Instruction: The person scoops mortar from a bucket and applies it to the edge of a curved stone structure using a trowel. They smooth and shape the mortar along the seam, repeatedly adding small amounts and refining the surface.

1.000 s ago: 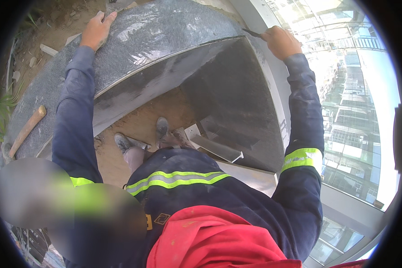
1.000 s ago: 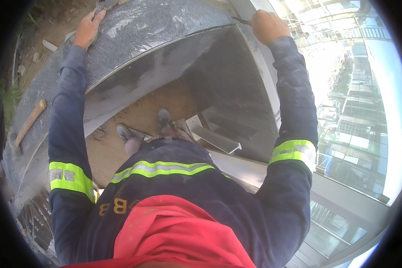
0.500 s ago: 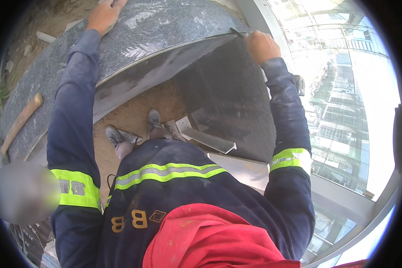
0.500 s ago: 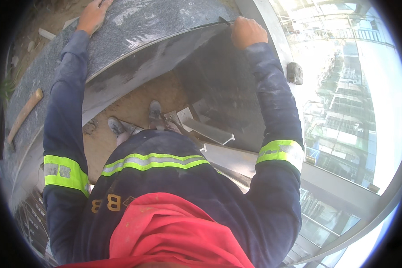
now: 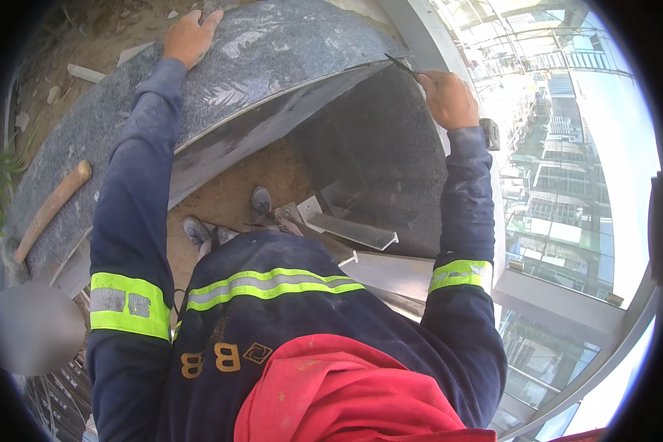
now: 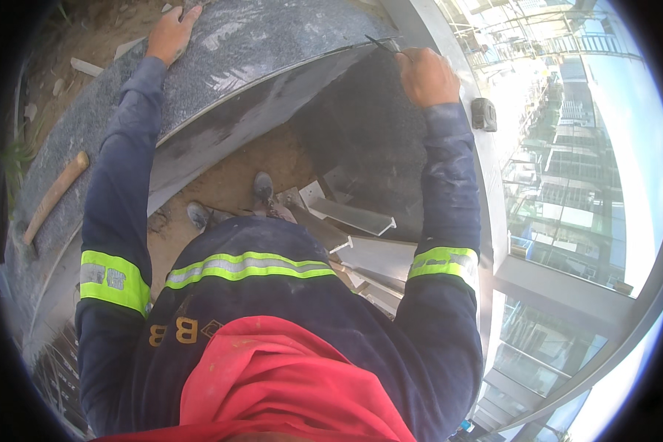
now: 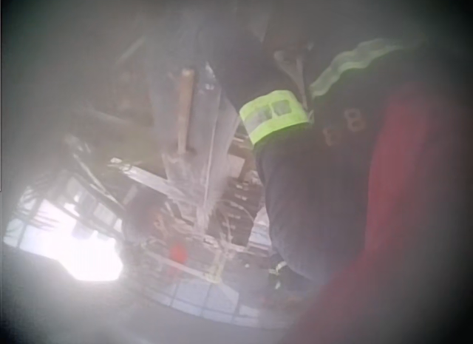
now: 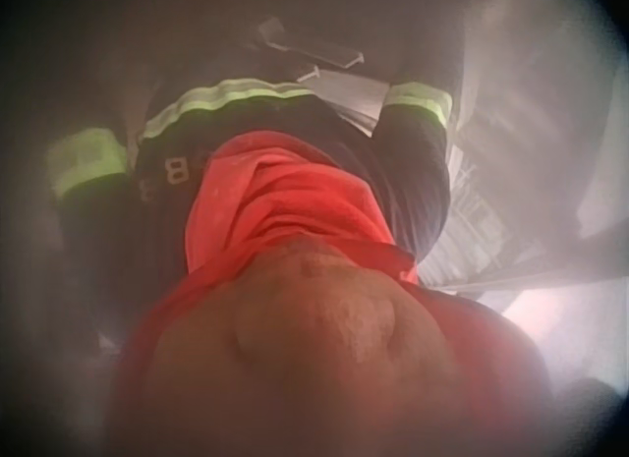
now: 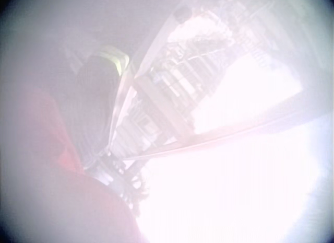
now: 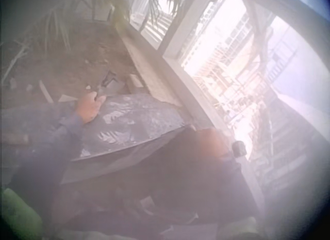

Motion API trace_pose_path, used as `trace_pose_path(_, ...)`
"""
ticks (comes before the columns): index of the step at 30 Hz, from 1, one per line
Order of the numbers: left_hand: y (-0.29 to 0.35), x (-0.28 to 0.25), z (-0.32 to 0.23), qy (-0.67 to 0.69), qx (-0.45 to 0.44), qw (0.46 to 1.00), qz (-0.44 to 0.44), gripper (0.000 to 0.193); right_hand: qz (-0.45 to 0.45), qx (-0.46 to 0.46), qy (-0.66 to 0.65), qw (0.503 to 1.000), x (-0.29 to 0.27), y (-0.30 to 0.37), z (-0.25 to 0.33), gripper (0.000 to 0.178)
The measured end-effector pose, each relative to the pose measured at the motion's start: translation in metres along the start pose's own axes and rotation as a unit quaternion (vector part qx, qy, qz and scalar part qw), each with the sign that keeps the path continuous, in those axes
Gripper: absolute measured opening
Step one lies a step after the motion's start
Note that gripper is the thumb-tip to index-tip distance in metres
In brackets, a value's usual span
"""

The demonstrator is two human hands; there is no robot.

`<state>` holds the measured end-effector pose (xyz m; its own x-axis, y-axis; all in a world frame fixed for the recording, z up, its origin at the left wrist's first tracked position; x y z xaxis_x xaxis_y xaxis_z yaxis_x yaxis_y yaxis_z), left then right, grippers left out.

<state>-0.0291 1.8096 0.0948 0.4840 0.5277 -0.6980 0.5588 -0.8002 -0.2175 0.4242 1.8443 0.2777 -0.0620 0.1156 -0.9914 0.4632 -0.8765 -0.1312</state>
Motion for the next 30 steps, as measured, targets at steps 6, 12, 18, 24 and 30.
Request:
trace_pose_path(6, 0.003, -0.003, -0.005, 0.01, -0.004, 0.999, 0.036, 0.08, 0.035, -0.082, -0.024, 0.996, 0.022, 0.007, 0.0, 0.032)
trace_pose_path(12, 0.009, -0.018, -0.014, 0.014, -0.012, 0.999, 0.038, 0.081, 0.022, -0.284, 0.021, 0.958, 0.047, -0.032, -0.007, 0.032)
trace_pose_path(18, -0.001, -0.013, 0.006, 0.014, -0.022, 0.998, 0.058, 0.085, 0.059, -0.341, 0.035, 0.938, 0.057, -0.062, -0.014, 0.033)
trace_pose_path(24, 0.004, -0.019, 0.0, 0.007, -0.038, 0.998, 0.047, 0.087, 0.071, -0.312, 0.06, 0.946, 0.063, -0.067, -0.055, 0.035)
trace_pose_path(30, 0.006, -0.022, -0.002, 0.01, -0.037, 0.999, 0.038, 0.082, 0.046, -0.219, 0.039, 0.974, 0.023, -0.058, -0.074, 0.034)
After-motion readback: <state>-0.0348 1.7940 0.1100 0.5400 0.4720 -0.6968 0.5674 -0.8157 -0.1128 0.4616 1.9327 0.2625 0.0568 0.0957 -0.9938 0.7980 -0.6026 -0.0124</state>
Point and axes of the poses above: each hand's wrist, its own y-axis away from the middle knuckle, its own x-axis out of the palm, z = x × y, the point moved 8 cm from there along -y, towards the middle knuckle, and after that the axes turned 5 degrees about -x, right-handed, at the moved point
